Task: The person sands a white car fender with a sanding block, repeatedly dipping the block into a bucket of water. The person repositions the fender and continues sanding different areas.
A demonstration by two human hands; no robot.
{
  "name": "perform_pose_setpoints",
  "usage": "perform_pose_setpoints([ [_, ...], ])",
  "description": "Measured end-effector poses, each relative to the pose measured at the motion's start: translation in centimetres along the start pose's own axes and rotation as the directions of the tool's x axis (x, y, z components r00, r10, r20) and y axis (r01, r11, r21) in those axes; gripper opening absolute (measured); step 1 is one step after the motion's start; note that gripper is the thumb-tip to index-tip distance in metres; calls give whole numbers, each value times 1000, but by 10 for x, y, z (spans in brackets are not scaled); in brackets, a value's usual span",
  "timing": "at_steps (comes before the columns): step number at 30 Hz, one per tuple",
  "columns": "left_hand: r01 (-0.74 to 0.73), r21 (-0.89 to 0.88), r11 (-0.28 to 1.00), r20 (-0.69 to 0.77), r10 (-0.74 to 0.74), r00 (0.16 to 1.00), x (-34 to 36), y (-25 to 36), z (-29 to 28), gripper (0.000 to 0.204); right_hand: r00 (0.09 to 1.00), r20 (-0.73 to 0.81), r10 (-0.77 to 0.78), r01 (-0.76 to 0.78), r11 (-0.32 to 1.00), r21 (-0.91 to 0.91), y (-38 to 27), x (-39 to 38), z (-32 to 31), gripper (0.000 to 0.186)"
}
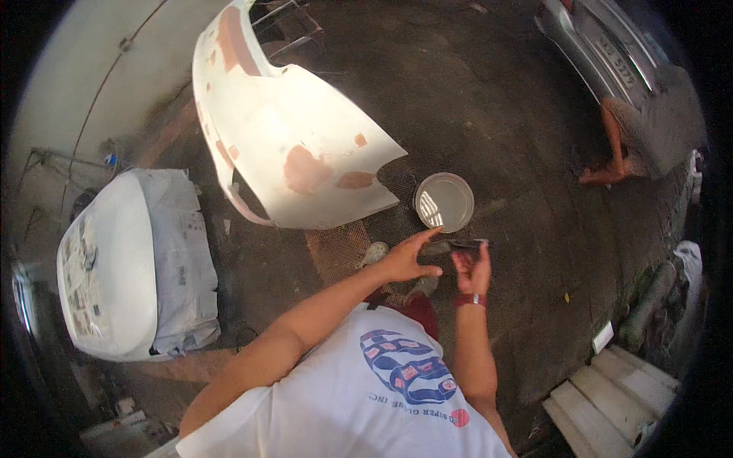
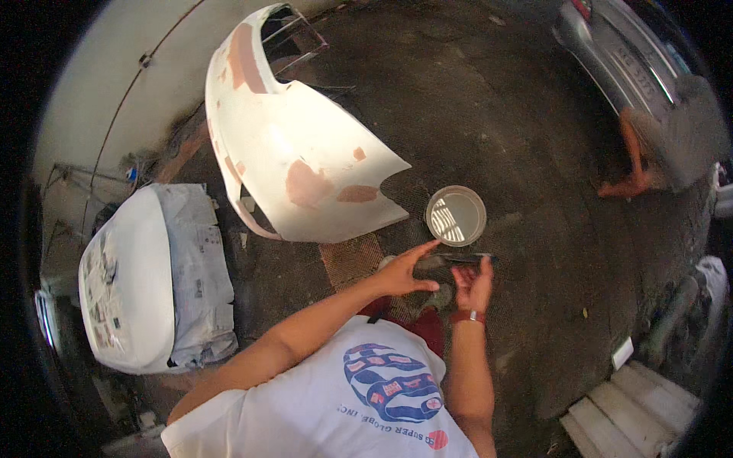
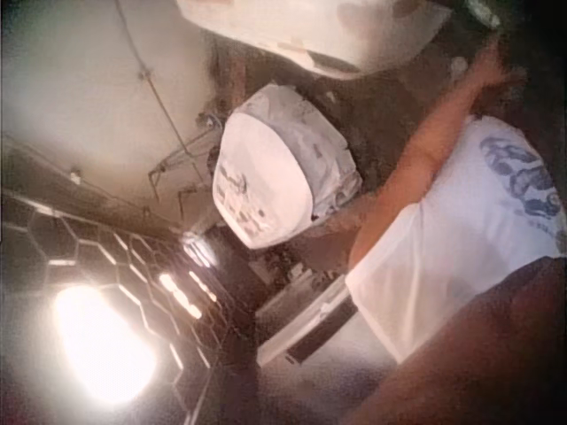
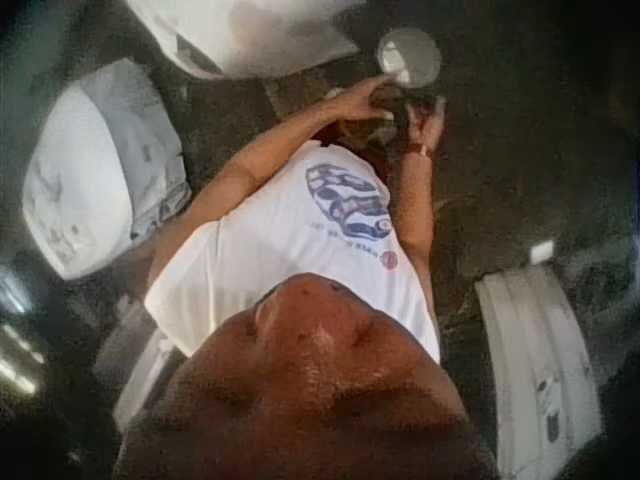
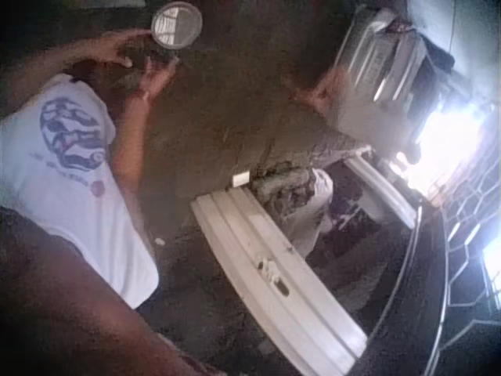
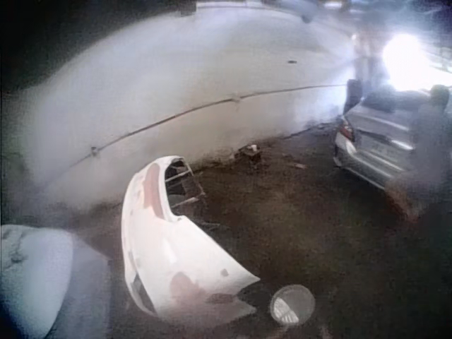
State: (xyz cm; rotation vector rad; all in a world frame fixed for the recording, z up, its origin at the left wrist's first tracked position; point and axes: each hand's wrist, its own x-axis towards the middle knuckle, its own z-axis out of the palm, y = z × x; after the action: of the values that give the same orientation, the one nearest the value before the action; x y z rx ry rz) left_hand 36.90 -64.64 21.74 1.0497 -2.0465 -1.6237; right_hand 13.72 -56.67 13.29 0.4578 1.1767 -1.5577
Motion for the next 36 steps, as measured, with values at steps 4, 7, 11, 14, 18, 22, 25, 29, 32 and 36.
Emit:
perform_pose_setpoints([
  [4, 9, -225, 974, -409, -103, 907, -15, -18, 9, 74, 969, 217, 119, -50, 953, -299, 34, -12, 57, 61],
  [7, 168, -573, 802, -455, -482, 749, -38, -12, 4, 72, 946, 201, 254, -127, 861, -493, 26, -40, 75, 51],
  [11, 193, -844, 501, -420, -840, 344, -104, -66, 4, 90, 584, 778, 232, 769, -464, -439, 20, -5, -22, 43],
  [14, -70, -922, 380, -386, -899, 206, -165, -112, 27, 99, 695, 366, 618, 666, -746, -5, 1, -37, -73, 35],
  [18, -268, -934, 238, -263, -963, 61, -241, -153, 46, 94, 602, 170, 780, 772, -623, 126, 21, -3, -187, 29],
  [22, -307, -918, 250, -247, -968, -52, -306, -220, 75, 84, 402, 9, 916, 915, -402, 27, 30, -3, -199, 25],
  [25, -314, -917, 246, -229, -969, -90, -341, -244, 79, 82, 198, 64, 978, 966, -183, -183, 34, -80, -107, 24],
  [29, -329, -928, 174, -156, -984, -81, -356, -255, 68, 87, 272, 248, 930, 962, -269, -43, 125, -111, -113, 28],
  [32, -325, -923, 205, -200, -978, -50, -351, -272, 50, 86, 336, 18, 942, 926, -327, -188, 232, -133, -87, 35],
  [36, -394, -882, 257, -246, -966, -81, -323, -258, 29, 83, 173, -79, 982, 985, -172, 27, 322, -134, -179, 44],
])
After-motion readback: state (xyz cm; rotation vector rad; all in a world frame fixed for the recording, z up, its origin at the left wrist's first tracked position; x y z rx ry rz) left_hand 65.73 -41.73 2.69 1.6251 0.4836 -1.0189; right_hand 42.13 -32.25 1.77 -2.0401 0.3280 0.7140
